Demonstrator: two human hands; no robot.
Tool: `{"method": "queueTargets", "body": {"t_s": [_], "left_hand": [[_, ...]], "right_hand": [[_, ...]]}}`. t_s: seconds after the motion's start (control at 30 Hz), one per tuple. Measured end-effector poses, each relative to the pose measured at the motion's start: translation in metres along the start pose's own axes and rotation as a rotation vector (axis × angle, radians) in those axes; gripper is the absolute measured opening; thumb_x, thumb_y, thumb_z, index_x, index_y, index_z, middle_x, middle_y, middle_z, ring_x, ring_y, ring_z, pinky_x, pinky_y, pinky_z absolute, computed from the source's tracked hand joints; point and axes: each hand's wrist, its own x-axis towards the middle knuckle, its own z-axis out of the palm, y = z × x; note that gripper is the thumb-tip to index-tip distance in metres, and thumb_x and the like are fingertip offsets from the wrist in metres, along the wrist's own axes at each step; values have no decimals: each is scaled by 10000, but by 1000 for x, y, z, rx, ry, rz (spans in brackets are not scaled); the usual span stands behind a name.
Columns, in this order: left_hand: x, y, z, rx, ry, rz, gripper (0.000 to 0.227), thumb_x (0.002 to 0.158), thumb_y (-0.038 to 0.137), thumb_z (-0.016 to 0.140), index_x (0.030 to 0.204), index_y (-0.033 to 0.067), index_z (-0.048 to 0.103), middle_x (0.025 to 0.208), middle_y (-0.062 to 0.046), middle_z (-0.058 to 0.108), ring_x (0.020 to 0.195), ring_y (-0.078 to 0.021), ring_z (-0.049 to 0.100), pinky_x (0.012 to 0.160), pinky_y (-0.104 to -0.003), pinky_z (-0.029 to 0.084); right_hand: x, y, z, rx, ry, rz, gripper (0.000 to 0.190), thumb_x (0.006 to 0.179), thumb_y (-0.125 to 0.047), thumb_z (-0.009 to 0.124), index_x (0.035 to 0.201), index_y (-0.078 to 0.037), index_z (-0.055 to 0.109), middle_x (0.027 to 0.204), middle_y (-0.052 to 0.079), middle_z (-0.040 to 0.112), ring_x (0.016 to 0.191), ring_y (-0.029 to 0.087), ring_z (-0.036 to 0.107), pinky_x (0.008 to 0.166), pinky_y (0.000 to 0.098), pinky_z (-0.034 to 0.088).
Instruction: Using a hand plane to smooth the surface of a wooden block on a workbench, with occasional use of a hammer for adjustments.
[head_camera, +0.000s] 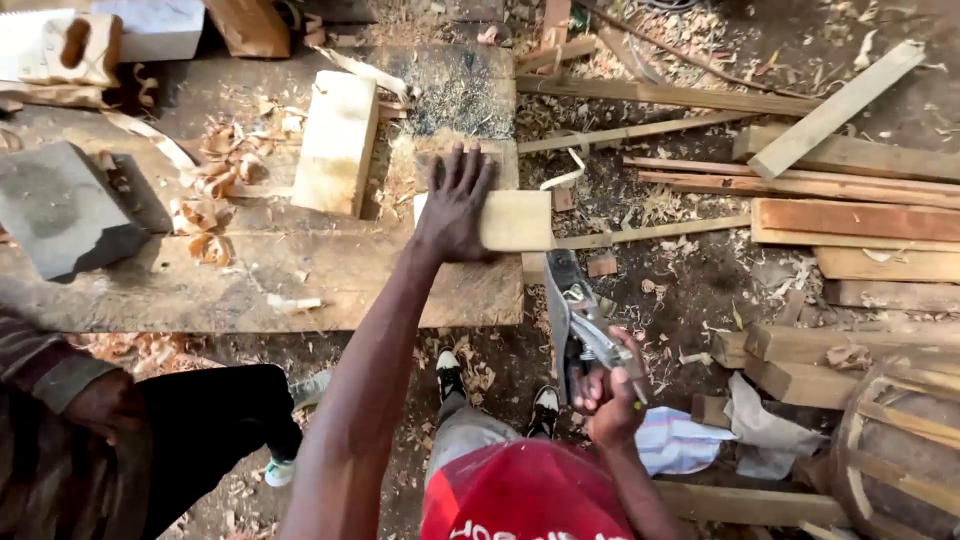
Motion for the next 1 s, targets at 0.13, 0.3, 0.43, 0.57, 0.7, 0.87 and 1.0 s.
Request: {"method": "queueTargets", "body": {"t_s": [0.13,0.3,0.43,0.57,0.7,0.87,1.0], "left_hand": [[2,3,-12,51,-41,-9,1509,636,916,676,1594,66,-121,1686,-256,-100,1562,-395,-165,1247,-585,-167],[1,0,-14,-29,110,8,1454,535,858,717,1630,77,165,1679,-240,187,1569,-432,121,1276,-590,13],[4,6,-11,7,75,-71,1536,341,856,733,1638,171,279,1688,-134,315,1570,-370,224,1304,-519,78],[3,6,-4,16,164,-68,1487,356,836,745,1614,142,363,1671,-147,344,1552,-389,247,1296,-515,104],[5,4,-11,25,86,-78,1471,371,811,736,1623,155,328,1687,-137,305,1573,-374,192,1307,-505,63],[12,-7,-14,-10,50,-59,1510,350,747,781,1632,154,248,1702,-149,237,1579,-383,148,1308,-524,50],[-5,6,3,-93,201,-9,1523,326,823,742,1624,144,325,1658,-177,361,1534,-423,280,1286,-541,132]], "right_hand": [[36,31,12,124,13,29,621,946,-353,621,1431,-22,421,468,-30,315,339,88,304,336,279,344],[139,110,-20,16,25,185,299,1013,-425,568,1167,-169,582,618,-39,465,456,67,446,429,266,446],[159,-21,82,-98,-4,150,483,1045,-360,470,1472,-132,459,556,-101,389,399,30,401,344,197,429],[111,-18,61,-156,-24,108,547,1025,-401,473,1484,-103,462,559,-92,435,386,26,421,329,179,437],[43,45,-11,167,-71,180,261,1015,-336,457,1002,-79,409,420,79,355,364,200,418,429,333,440],[162,44,43,-155,139,299,520,988,-343,408,1496,-235,398,1093,164,486,834,218,486,771,436,544],[247,33,74,-105,156,147,353,1070,-343,552,1360,-142,572,771,54,506,570,184,543,534,351,528]]}}
